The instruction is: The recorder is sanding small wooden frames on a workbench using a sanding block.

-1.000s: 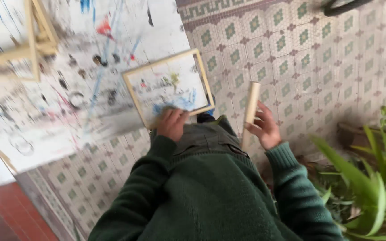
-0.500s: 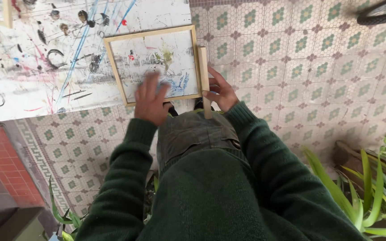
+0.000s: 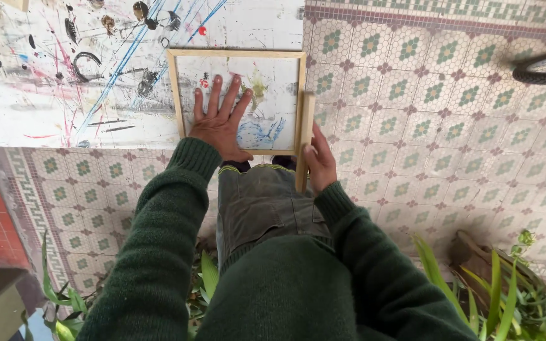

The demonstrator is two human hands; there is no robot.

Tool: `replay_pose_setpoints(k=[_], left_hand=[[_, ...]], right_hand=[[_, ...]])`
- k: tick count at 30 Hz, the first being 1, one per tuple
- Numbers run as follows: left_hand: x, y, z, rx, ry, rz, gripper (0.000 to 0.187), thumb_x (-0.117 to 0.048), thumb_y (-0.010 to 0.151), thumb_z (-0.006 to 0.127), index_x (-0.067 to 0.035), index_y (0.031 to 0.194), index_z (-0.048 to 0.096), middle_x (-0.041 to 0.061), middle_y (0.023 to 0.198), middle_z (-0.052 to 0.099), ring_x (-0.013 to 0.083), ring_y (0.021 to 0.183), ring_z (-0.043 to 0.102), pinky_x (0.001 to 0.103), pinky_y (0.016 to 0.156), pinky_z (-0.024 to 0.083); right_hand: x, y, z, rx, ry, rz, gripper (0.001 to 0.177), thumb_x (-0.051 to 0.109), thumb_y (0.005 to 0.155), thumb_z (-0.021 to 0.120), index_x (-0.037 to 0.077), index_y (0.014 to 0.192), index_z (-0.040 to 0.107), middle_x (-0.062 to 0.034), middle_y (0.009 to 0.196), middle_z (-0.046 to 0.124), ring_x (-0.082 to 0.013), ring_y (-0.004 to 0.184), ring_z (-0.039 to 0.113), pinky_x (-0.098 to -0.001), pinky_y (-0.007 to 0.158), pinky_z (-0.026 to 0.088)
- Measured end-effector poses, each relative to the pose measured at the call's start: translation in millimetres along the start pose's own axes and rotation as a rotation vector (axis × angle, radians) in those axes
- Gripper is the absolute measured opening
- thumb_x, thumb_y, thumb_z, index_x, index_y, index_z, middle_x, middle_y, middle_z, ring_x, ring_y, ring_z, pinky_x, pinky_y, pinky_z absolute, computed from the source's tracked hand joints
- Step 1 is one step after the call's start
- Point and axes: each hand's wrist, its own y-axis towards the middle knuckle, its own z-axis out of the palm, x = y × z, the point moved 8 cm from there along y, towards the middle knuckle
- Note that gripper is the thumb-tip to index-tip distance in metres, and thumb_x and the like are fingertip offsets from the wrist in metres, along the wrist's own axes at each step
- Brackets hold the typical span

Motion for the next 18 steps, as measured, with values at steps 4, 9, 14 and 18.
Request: replay_pose_setpoints(k=[4, 9, 14, 18], left_hand=[[-0.9, -3.3, -1.3, -0.002, -0.033, 0.002, 0.152, -0.065, 0.044, 0.091, -0.023, 0.165, 0.010, 0.008, 0.173, -0.008, 0.0385, 0.157, -0.013, 0.069, 0.121, -0.008], [-1.4, -0.9, -1.6, 0.029, -0.001, 0.015, 0.150, -0.070, 0.047, 0.087, -0.023, 0.165, 0.006, 0.008, 0.172, -0.011, 0.0369, 0.156, -0.014, 0.067, 0.121, -0.008], [2.6, 6.0, -3.4, 0.093, 0.060, -0.021, 0.149, -0.074, 0.049, 0.084, -0.024, 0.165, 0.003, 0.006, 0.172, -0.013, 0.0367, 0.156, -0.015, 0.068, 0.121, -0.007], [3.0, -1.2, 11.9, 0.030, 0.014, 0.002, 0.147, -0.078, 0.052, 0.083, -0.023, 0.165, 0.006, 0.006, 0.173, -0.011, 0.0383, 0.158, -0.013, 0.072, 0.121, -0.006]], right_hand=[[26.2, 69.0, -7.2, -0.056, -0.236, -0.189, 0.059, 0.020, 0.108, 0.044, 0.003, 0.162, 0.031, -0.0195, 0.170, 0.032, -0.0301, 0.159, 0.029, -0.0417, 0.130, 0.025], [20.5, 55.0, -4.5, -0.056, -0.267, -0.223, 0.060, 0.025, 0.112, 0.042, 0.002, 0.164, 0.026, -0.0190, 0.172, 0.027, -0.0298, 0.161, 0.025, -0.0407, 0.132, 0.022], [-8.0, 1.3, 2.8, 0.030, 0.004, -0.193, 0.062, 0.025, 0.109, 0.044, 0.001, 0.163, 0.024, -0.0196, 0.171, 0.025, -0.0315, 0.158, 0.027, -0.0437, 0.128, 0.026], [69.4, 113.4, -0.7, -0.012, -0.003, -0.294, 0.058, 0.033, 0.114, 0.042, 0.007, 0.164, 0.028, -0.0173, 0.169, 0.035, -0.0312, 0.158, 0.035, -0.0426, 0.132, 0.035]])
